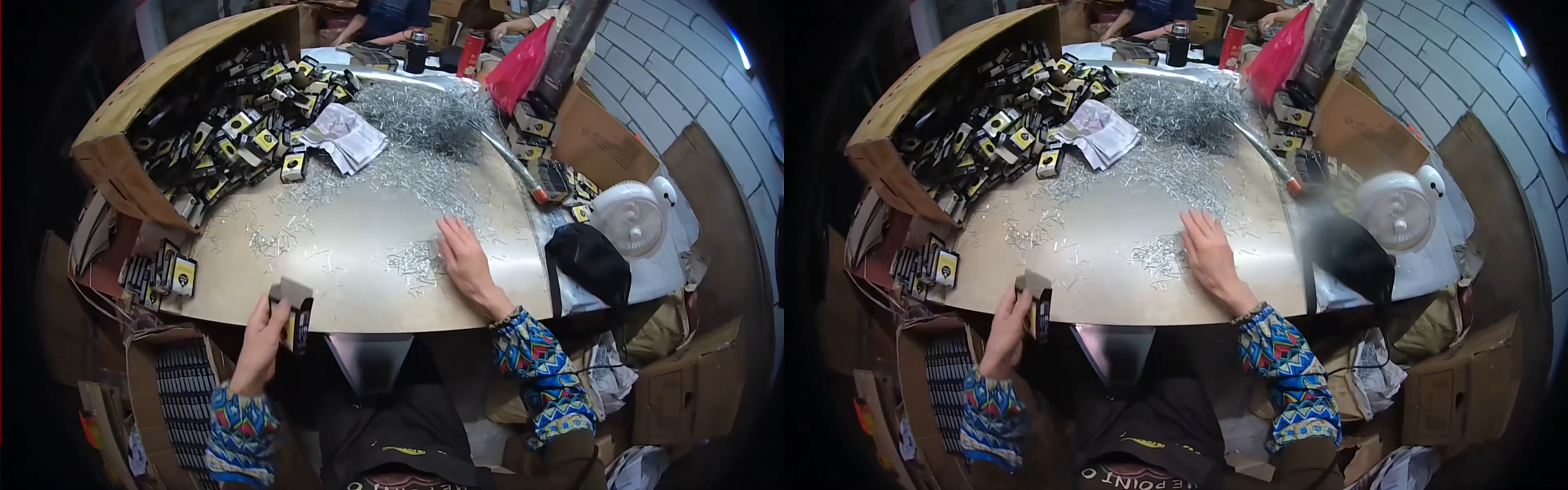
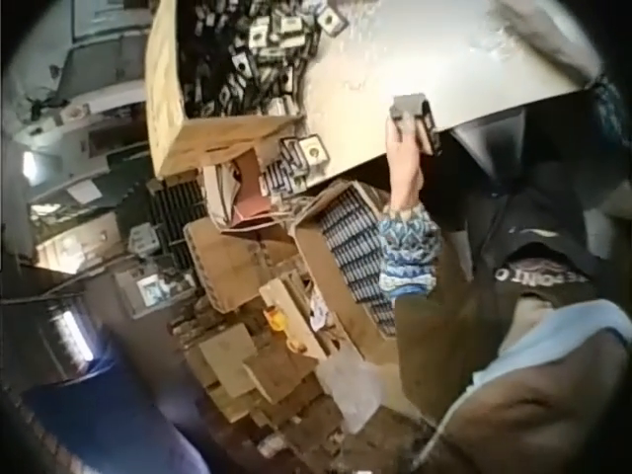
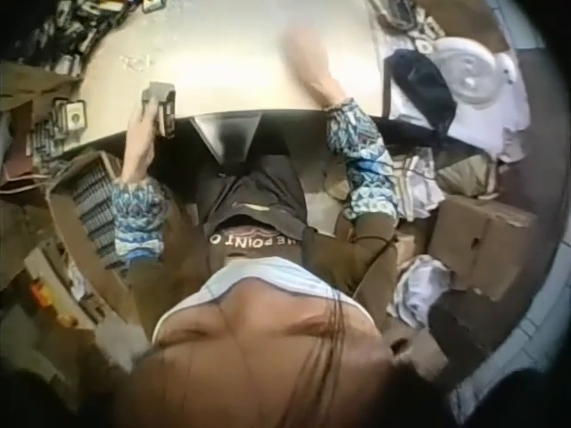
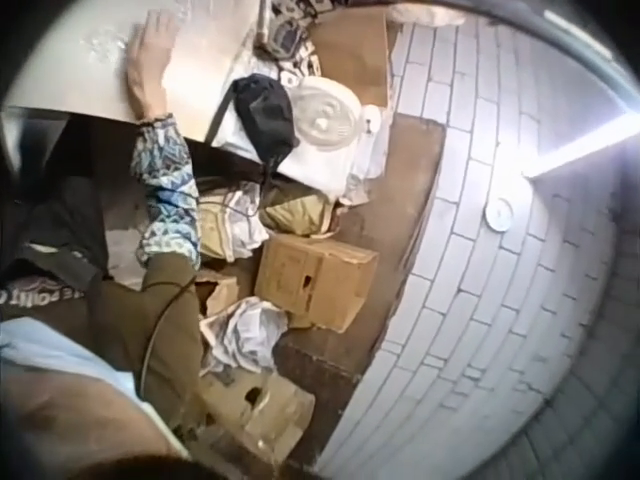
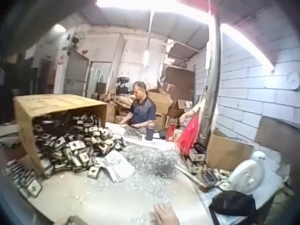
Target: Sort and package small sensor components into boxes at a workbench.
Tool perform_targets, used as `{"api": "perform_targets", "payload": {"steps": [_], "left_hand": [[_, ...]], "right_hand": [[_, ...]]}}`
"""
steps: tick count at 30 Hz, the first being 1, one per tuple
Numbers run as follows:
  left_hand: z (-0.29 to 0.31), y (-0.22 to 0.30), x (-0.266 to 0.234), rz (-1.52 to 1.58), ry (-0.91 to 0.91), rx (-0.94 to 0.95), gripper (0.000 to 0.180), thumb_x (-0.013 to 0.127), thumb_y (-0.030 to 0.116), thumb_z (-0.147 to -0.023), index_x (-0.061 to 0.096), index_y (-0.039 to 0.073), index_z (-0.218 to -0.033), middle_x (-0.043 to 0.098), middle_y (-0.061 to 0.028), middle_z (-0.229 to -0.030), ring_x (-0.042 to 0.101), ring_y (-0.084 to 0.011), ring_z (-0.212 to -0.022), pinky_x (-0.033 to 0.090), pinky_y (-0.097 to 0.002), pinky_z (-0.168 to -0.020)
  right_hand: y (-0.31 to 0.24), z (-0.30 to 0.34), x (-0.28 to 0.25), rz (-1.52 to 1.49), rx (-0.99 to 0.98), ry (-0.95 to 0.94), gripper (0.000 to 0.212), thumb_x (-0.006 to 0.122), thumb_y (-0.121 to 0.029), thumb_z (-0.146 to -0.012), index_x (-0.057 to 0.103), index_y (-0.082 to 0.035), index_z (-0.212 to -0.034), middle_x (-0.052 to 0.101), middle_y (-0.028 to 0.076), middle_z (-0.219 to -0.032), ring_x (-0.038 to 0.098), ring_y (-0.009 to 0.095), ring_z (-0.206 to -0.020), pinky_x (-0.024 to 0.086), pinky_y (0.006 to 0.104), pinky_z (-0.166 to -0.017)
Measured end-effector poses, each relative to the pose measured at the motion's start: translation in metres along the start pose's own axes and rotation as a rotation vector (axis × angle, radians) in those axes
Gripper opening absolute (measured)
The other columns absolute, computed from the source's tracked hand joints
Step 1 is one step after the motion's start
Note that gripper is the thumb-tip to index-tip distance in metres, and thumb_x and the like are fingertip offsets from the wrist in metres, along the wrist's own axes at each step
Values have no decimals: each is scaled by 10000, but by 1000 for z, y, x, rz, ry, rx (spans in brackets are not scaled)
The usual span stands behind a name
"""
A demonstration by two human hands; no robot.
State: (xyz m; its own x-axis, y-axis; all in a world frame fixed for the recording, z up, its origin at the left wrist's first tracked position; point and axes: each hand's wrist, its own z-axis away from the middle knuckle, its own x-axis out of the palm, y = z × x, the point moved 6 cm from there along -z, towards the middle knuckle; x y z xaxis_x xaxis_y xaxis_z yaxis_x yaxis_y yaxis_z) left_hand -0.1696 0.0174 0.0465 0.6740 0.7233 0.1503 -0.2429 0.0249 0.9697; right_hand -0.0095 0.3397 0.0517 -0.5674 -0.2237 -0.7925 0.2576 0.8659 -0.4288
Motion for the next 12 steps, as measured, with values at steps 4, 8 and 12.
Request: {"api": "perform_targets", "payload": {"steps": [4, 8, 12], "left_hand": [[59, -44, 16, 471, 11, -228, 286, 383, 236, -1043, 455, 99, -1284, 592, -50, -1168, 646, -176, -983, 598, -346, -737], [102, -143, -6, 249, 140, -431, 272, 462, 192, -995, 483, 125, -1258, 601, -40, -1118, 640, -149, -933, 571, -287, -653], [113, -203, 17, 75, -13, -522, 272, 613, 105, -916, 556, 109, -1182, 612, -4, -985, 624, -107, -849, 539, -296, -614]], "right_hand": [[-8, 12, 29, -295, 35, -290, 407, 502, -232, -995, 507, -51, -1360, 434, 213, -1449, 347, 345, -1393, 239, 449, -1159], [10, 1, 11, 109, 95, -47, 446, 497, -313, -990, 503, -98, -1381, 399, 263, -1450, 335, 446, -1362, 231, 498, -1142], [-32, 0, 53, -24, -24, -180, 514, 512, -403, -971, 492, -112, -1393, 359, 248, -1483, 291, 463, -1377, 209, 591, -1118]]}}
